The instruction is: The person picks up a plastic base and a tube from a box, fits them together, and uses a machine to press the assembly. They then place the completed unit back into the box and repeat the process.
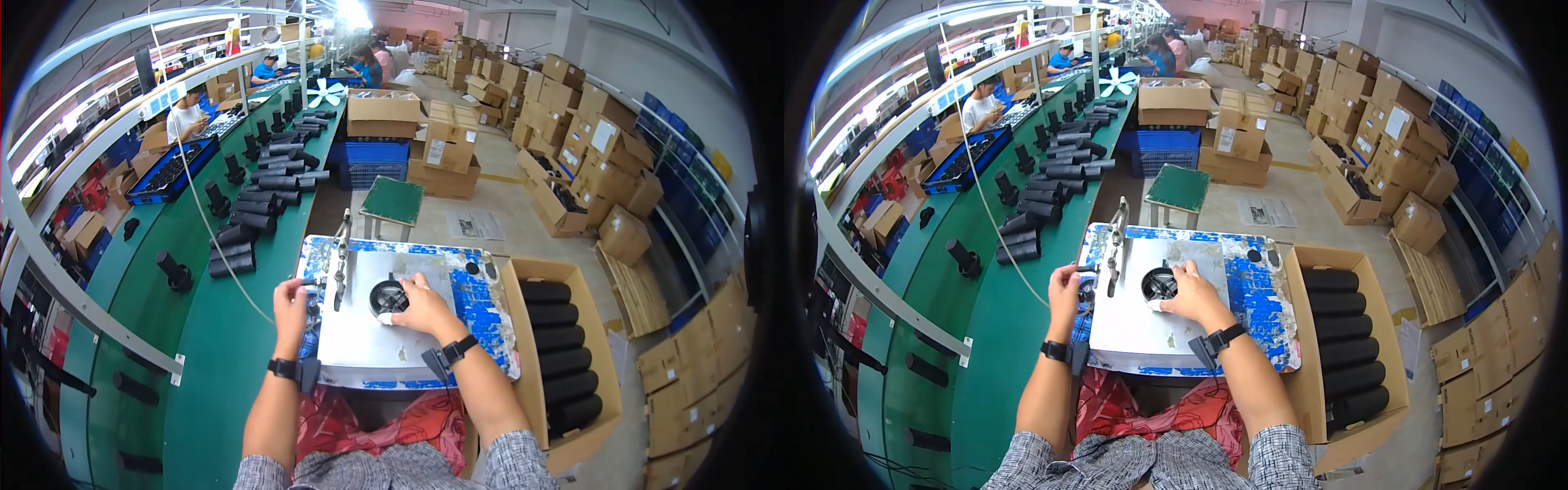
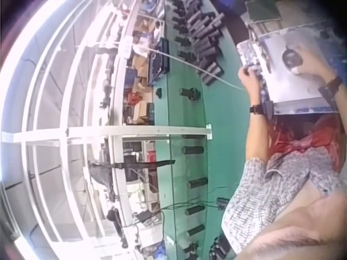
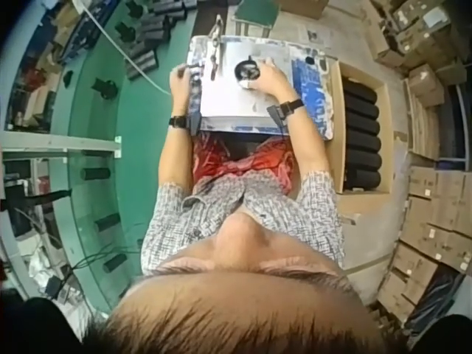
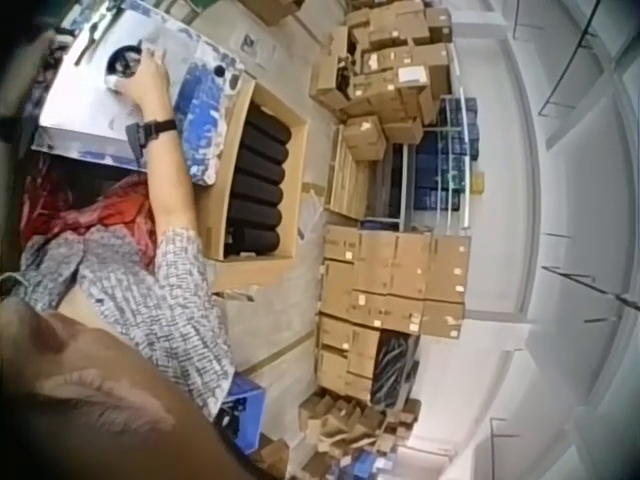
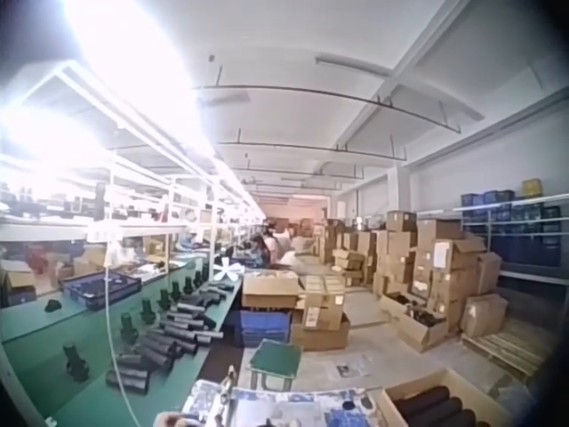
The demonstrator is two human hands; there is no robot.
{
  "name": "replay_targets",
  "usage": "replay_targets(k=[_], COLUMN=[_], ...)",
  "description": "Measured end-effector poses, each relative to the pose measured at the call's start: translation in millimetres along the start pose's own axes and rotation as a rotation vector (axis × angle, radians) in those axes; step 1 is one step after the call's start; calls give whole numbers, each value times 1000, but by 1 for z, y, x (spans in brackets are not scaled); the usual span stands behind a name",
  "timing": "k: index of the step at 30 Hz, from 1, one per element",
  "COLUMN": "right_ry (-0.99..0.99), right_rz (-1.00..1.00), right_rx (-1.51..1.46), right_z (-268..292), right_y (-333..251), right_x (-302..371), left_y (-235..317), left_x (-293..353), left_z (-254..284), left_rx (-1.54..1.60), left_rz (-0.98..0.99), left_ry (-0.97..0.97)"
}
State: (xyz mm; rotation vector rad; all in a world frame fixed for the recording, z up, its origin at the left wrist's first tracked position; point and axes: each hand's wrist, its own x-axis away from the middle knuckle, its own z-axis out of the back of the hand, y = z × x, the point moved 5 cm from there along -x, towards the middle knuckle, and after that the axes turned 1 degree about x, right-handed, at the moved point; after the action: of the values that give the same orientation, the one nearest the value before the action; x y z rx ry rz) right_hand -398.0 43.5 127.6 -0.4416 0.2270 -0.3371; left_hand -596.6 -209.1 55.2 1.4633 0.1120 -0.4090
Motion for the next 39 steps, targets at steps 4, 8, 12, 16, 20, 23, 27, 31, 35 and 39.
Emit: replay_targets(k=[4, 8, 12, 16, 20, 23, 27, 31, 35, 39], right_ry=[-162, -119, -145, -128, -113, -93, -37, -126, -174, -78], right_rz=[-77, -182, -92, -84, -76, -114, -57, -50, -248, -273], right_rx=[81, 109, 90, 70, 35, 67, 19, 64, 348, 391], right_z=[7, 11, 12, 6, 6, 9, 2, 2, -5, -13], right_y=[-25, -6, -20, -16, -19, -5, 8, 10, -13, -3], right_x=[-5, 3, -7, -5, -3, -1, -10, -32, -42, -51], left_y=[-87, -90, -124, -109, -65, 53, 146, 123, 105, 98], left_x=[-35, -44, -71, -83, -73, -20, 68, 80, 80, 79], left_z=[21, -18, -12, -21, 2, -1, -57, -91, -103, -119], left_rx=[226, 339, 514, 488, 306, 9, -247, -423, -567, -672], left_rz=[449, 812, 968, 964, 774, -157, -630, -777, -685, -658], left_ry=[-34, -132, -89, -96, -208, 156, -516, -591, -742, -752])
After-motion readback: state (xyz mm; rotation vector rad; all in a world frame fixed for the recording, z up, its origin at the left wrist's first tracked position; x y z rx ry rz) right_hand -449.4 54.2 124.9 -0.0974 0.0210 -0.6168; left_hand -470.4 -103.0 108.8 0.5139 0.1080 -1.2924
